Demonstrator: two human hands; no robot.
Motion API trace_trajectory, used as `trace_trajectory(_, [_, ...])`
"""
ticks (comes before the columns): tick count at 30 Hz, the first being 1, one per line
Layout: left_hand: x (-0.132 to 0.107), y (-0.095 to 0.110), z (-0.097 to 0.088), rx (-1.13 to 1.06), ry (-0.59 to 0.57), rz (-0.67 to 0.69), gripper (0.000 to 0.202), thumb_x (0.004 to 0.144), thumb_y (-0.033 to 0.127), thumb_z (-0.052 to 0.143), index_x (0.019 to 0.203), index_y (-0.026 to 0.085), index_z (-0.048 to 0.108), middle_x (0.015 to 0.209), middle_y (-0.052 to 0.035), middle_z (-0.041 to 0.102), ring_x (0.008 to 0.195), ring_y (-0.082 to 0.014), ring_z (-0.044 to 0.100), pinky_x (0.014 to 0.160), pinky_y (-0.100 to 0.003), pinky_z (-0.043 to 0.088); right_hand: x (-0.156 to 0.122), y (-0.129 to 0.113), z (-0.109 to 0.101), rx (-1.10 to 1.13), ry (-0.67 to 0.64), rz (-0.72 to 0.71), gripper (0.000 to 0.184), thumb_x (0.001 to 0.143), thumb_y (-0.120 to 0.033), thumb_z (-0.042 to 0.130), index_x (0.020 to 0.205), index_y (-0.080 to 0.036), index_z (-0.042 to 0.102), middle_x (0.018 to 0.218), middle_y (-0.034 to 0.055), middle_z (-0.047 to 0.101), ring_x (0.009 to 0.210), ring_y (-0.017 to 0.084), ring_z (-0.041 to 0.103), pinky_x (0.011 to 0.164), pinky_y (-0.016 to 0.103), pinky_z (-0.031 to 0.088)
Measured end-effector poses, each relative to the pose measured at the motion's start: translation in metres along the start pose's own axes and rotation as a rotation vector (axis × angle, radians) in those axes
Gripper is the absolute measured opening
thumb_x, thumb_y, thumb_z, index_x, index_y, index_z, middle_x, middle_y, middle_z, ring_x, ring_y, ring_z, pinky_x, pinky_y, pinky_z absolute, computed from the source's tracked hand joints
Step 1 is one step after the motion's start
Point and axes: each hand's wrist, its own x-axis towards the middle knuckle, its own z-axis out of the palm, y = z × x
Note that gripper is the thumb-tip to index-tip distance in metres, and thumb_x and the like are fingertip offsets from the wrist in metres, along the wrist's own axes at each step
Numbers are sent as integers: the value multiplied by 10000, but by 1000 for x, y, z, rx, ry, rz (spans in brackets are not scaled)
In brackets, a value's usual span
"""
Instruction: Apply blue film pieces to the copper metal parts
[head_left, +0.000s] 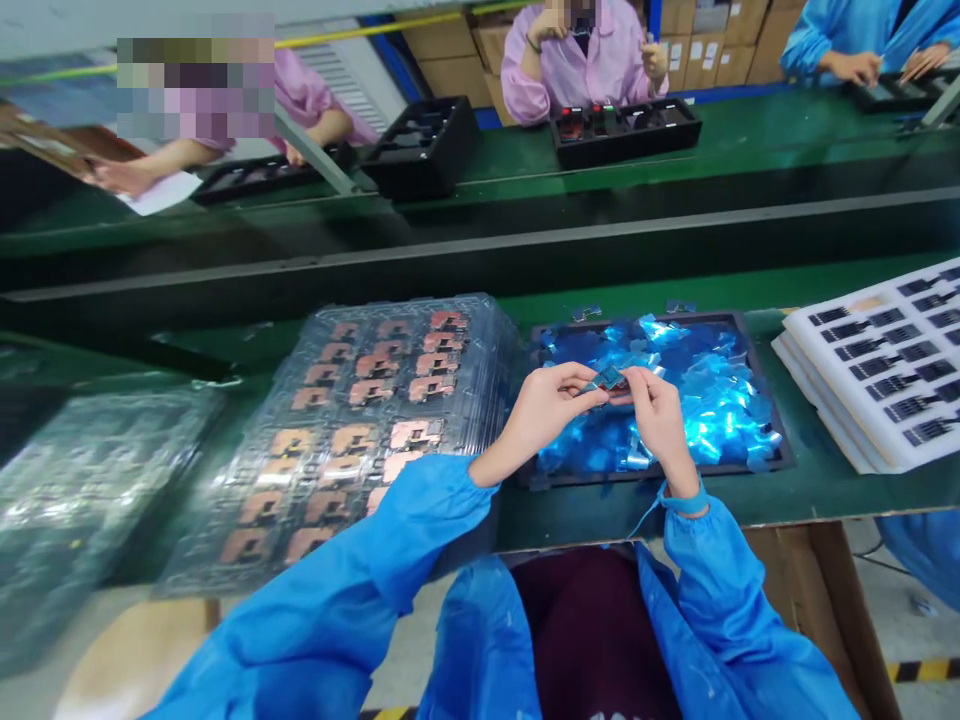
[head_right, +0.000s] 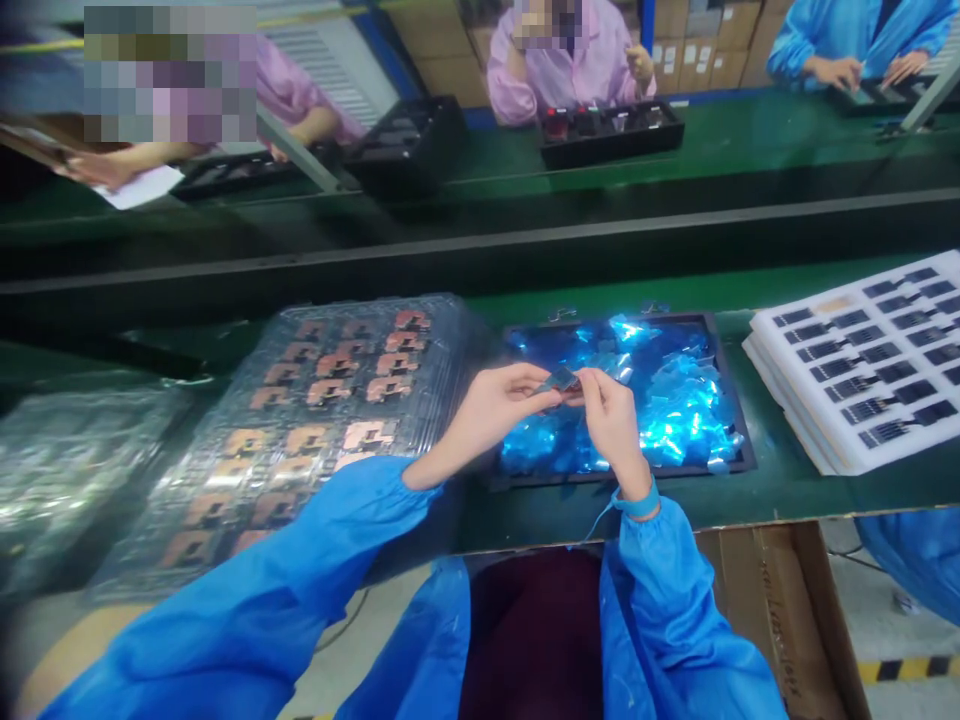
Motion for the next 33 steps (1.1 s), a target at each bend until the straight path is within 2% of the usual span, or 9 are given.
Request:
trace_trajectory(4, [-12, -4, -1, -49, 66, -3, 367, 728, 405, 958, 969, 175, 802, 831, -59, 791, 733, -219, 737, 699, -318, 619, -4, -7, 10, -197, 51, -211, 332, 1075, -486, 626, 1265, -273, 794, 1287, 83, 777, 1131, 255, 752, 856, 379, 693])
trace_trajectory(8, [-23, -5, 3, -158, 110, -33, 378, 741, 385, 961, 1024, 171, 829, 941, -66, 814, 845, -225, 769, 800, -332, 666, -9, -10, 19, -342, 166, -421, 203, 1072, -335, 661, 1177, -282, 827, 1171, 94, 795, 1117, 262, 737, 895, 429, 674])
trace_trajectory(13, [-36, -2, 2, -405, 114, -178, 415, 742, 390, 988, 1064, 166, 854, 1141, -83, 817, 920, -224, 779, 882, -388, 705, -12, -7, 20, -493, 221, -524, 185, 1081, -305, 665, 1116, -316, 847, 1164, 83, 814, 1126, 291, 733, 1021, 534, 630])
trace_trajectory(18, [-41, -4, -8, -556, 115, -289, 429, 753, 266, 996, 1134, 167, 826, 1010, -71, 804, 892, -200, 768, 800, -335, 703, -16, -10, 17, -598, 139, -637, 206, 1081, -255, 653, 1090, -338, 842, 1162, 55, 824, 1131, 286, 742, 997, 514, 656])
trace_trajectory(23, [-42, -1, -22, -621, 160, -333, 335, 838, 211, 928, 1154, 184, 817, 1141, -83, 811, 851, -163, 766, 750, -257, 663, -21, -21, 12, -593, 0, -697, 211, 1094, -220, 626, 1138, -310, 811, 1206, 55, 819, 1166, 279, 736, 1007, 497, 650])
trace_trajectory(26, [-41, -1, -31, -634, 216, -322, 285, 873, 197, 889, 1147, 188, 811, 1150, -88, 820, 851, -159, 770, 757, -238, 639, -25, -24, 12, -514, -42, -676, 200, 1094, -201, 611, 1128, -286, 789, 1131, 58, 829, 1103, 271, 753, 982, 494, 646])
trace_trajectory(28, [-40, -2, -36, -626, 254, -298, 285, 892, 209, 866, 1168, 186, 799, 1152, -97, 823, 861, -167, 775, 749, -235, 627, -28, -23, 13, -447, -7, -600, 176, 1095, -241, 608, 1072, -278, 778, 1041, 62, 821, 1022, 270, 762, 912, 480, 652])
trace_trajectory(31, [-39, -2, -41, -601, 352, -255, 323, 897, 200, 838, 1210, 171, 764, 1159, -109, 819, 934, -185, 788, 754, -235, 621, -27, -17, 12, -359, 191, -419, 185, 1099, -349, 599, 1043, -259, 750, 989, 77, 784, 910, 250, 752, 768, 413, 641])
trace_trajectory(33, [-39, -1, -43, -583, 423, -237, 314, 880, 173, 829, 1183, 162, 746, 1095, -102, 820, 968, -203, 796, 785, -254, 634, -20, -9, 9, -381, 290, -316, 234, 1107, -399, 569, 1092, -241, 741, 1031, 95, 774, 903, 245, 741, 750, 391, 629])
